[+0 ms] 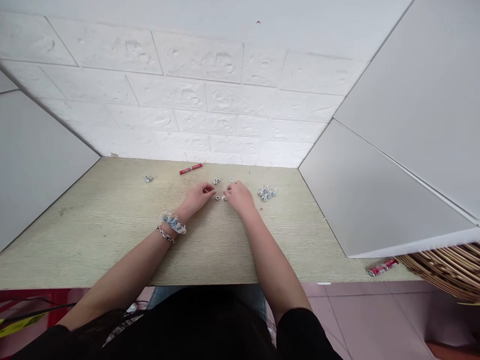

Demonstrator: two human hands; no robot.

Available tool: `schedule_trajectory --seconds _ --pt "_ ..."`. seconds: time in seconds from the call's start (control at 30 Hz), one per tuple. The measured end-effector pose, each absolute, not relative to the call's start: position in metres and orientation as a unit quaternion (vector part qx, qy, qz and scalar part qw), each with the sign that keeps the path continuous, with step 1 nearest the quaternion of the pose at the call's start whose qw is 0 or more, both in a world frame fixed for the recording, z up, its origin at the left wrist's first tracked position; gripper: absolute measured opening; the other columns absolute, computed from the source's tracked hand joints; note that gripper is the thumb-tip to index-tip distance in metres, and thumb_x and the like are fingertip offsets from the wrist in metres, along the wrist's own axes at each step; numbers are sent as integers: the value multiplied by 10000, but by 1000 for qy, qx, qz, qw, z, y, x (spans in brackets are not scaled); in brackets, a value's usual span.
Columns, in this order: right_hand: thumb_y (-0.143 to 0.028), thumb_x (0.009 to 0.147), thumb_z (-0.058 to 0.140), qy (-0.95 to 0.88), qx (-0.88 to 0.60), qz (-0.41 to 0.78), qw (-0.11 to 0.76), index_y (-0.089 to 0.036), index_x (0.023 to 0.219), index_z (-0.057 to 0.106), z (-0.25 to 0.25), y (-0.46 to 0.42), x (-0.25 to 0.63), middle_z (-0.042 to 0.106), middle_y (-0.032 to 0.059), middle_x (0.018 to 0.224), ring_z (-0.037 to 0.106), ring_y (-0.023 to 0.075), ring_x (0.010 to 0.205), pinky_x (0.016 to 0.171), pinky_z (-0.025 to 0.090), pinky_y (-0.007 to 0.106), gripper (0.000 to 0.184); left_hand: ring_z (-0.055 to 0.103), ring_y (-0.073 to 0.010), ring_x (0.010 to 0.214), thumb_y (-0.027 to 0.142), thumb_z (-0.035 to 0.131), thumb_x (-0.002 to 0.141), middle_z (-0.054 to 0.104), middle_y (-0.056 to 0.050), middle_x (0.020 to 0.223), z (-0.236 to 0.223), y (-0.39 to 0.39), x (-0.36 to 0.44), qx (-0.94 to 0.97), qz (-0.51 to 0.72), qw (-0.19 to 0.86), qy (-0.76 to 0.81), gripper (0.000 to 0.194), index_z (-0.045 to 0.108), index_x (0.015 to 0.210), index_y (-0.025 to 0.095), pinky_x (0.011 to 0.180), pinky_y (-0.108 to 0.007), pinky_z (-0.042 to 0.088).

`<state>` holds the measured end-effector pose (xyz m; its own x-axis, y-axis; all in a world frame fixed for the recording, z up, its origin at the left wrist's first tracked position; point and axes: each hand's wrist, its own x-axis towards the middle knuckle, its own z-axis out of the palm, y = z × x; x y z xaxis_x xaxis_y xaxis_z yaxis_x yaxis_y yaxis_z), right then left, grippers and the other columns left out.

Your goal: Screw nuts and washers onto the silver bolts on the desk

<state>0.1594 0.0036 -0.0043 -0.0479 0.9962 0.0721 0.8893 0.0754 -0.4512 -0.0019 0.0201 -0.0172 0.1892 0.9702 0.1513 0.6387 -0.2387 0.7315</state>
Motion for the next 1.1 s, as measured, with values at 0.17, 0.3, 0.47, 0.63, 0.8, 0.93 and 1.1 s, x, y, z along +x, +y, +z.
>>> schedule_trajectory --seconds 0.17,0.3,0.47,0.63,0.8,0.93,1.1 --pt "-295 819 407 -616 -753 46 227 -173 993 626 12 5 189 538 104 1067 532 202 924 779 379 297 306 556 -163 743 225 543 722 617 -37 764 -16 20 -2 719 293 253 577 69 576 749 170 725 -298 433" --pt "-276 789 439 -547 -818 8 180 -155 990 639 19 3 215 546 137 1068 529 240 957 777 384 332 309 556 -161 747 207 524 725 616 -37 784 -13 16 -3 716 291 266 577 57 561 752 173 710 -291 432" --pt "-265 745 489 -517 -851 35 85 -180 906 673 17 3 228 604 122 1013 546 255 955 768 382 358 259 550 -164 753 242 521 735 616 -40 801 -11 15 -3 716 289 260 580 92 570 777 176 706 -289 415" --pt "-247 737 489 -521 -850 33 66 -192 875 680 15 7 226 629 107 982 561 242 932 787 354 372 242 537 -157 712 346 480 780 599 -21 740 -9 16 -2 705 305 258 586 204 583 843 182 653 -278 386" --pt "-215 738 481 -518 -852 18 66 -152 842 673 11 7 222 640 122 924 569 230 889 813 313 384 227 507 -132 628 359 433 810 542 7 661 -8 17 -2 679 366 257 582 246 568 919 185 605 -262 366" --pt "-234 708 514 -523 -848 5 84 -133 802 667 8 6 224 648 136 896 566 259 880 808 299 408 206 493 -124 640 313 427 815 548 0 690 -4 17 -2 671 419 233 565 215 576 890 178 636 -257 378" --pt "-276 724 517 -552 -815 28 171 -156 685 651 13 8 221 654 84 779 561 227 819 836 282 424 184 478 -110 619 291 403 828 546 4 689 2 14 -2 655 469 248 538 224 579 900 172 617 -237 390"
